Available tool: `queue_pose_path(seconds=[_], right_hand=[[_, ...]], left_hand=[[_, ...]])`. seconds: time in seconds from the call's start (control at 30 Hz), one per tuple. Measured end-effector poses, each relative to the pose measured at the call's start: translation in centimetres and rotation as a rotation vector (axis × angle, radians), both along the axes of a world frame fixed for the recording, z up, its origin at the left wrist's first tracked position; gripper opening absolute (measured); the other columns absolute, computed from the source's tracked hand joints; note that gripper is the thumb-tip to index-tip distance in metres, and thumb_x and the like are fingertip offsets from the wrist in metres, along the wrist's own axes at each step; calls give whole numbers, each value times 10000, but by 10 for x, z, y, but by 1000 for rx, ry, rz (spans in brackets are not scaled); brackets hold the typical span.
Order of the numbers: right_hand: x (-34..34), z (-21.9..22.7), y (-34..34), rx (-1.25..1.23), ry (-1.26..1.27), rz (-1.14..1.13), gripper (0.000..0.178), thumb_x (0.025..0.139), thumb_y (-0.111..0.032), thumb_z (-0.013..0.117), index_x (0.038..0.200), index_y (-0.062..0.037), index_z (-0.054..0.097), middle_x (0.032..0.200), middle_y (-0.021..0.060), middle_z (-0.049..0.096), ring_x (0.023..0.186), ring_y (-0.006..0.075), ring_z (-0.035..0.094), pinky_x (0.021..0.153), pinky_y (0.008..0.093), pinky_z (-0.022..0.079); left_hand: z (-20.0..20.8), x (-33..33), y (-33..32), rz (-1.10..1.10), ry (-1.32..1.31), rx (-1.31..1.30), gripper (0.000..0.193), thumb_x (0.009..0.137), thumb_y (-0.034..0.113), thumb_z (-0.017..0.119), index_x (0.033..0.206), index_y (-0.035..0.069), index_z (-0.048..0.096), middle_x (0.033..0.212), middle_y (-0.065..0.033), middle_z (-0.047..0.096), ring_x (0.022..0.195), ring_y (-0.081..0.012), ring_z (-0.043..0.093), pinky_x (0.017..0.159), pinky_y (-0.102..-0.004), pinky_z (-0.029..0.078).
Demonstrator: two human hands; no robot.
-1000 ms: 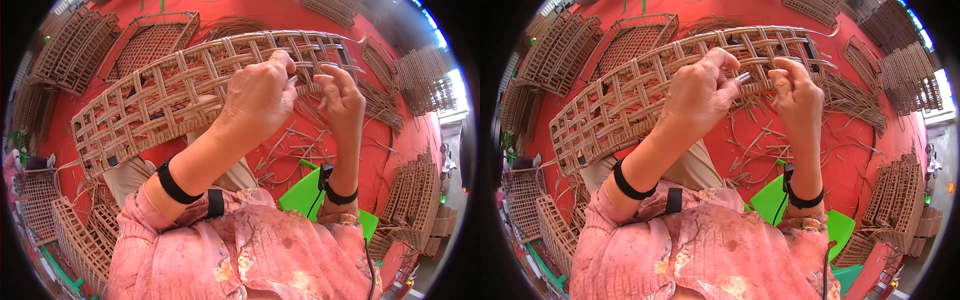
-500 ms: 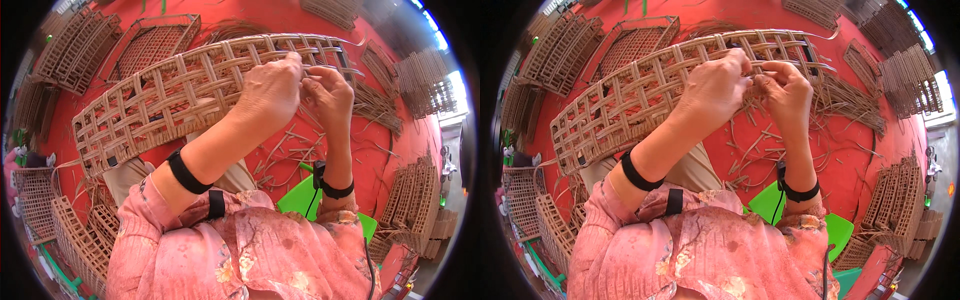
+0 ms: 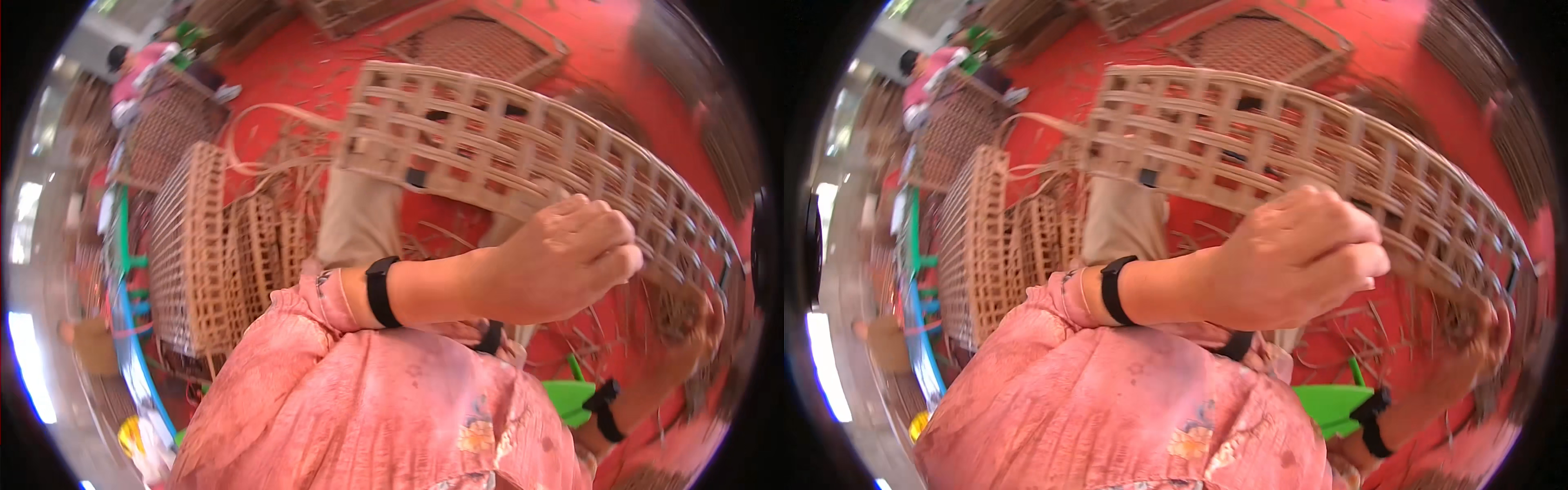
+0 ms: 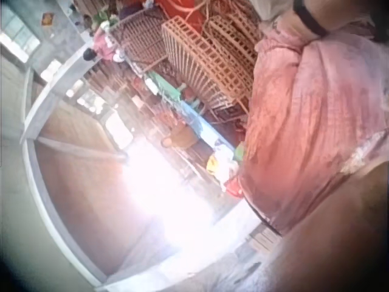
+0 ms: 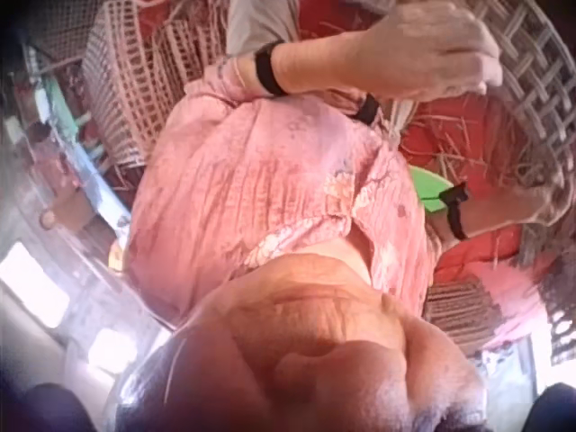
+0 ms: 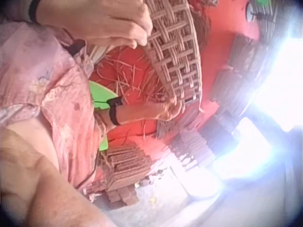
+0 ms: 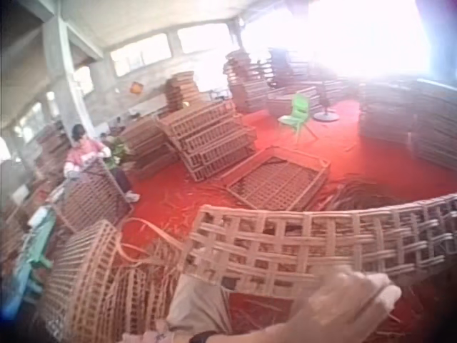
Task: The person is weaving thin bamboo strips into a large basket structure.
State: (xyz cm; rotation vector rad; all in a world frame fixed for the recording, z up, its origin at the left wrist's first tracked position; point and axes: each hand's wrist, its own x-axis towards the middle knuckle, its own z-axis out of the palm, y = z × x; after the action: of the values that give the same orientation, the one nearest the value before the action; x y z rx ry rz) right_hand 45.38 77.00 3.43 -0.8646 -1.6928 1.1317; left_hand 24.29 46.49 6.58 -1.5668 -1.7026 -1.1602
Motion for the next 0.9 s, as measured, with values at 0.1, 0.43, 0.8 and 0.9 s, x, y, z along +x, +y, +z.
queue_pose_path(seconds=[0.1, 0.43, 0.8, 0.9], right_hand=[[14, -2, 10, 21, 68, -6, 463, 944, -151, 670, 1363, -28, 515, 1148, 175, 650, 1089, 287, 651, 858, 421, 609], [79, 1, 74, 44, 145, -156, 481, 956, -186, 656, 1391, -48, 502, 1187, 202, 638, 1154, 317, 615, 895, 445, 589], [99, -35, 223, -400, 209, -101, 500, 970, -224, 640, 1421, -71, 488, 1230, 231, 625, 1226, 350, 576, 936, 471, 566], [86, -63, 252, -624, 199, -79, 505, 974, -234, 636, 1429, -77, 484, 1241, 239, 622, 1246, 359, 566, 947, 478, 560]], left_hand=[[-1, -13, -69, 210, -5, 98, 228, 843, 96, 751, 1044, 99, 642, 951, -57, 618, 840, -218, 583, 700, -315, 467], [-43, -59, -247, 1001, -377, 266, 584, 895, 305, 750, 1324, -1, 501, 1182, -120, 546, 1139, -238, 526, 948, -364, 425], [-63, -50, -197, 197, -1098, 274, 802, 845, 340, 764, 1469, 4, 389, 1371, -119, 510, 1285, -214, 488, 1085, -390, 387], [-71, -52, -175, 80, -1083, 491, 710, 883, 164, 738, 1469, 0, 373, 1346, -117, 524, 1260, -205, 500, 1087, -381, 389]])
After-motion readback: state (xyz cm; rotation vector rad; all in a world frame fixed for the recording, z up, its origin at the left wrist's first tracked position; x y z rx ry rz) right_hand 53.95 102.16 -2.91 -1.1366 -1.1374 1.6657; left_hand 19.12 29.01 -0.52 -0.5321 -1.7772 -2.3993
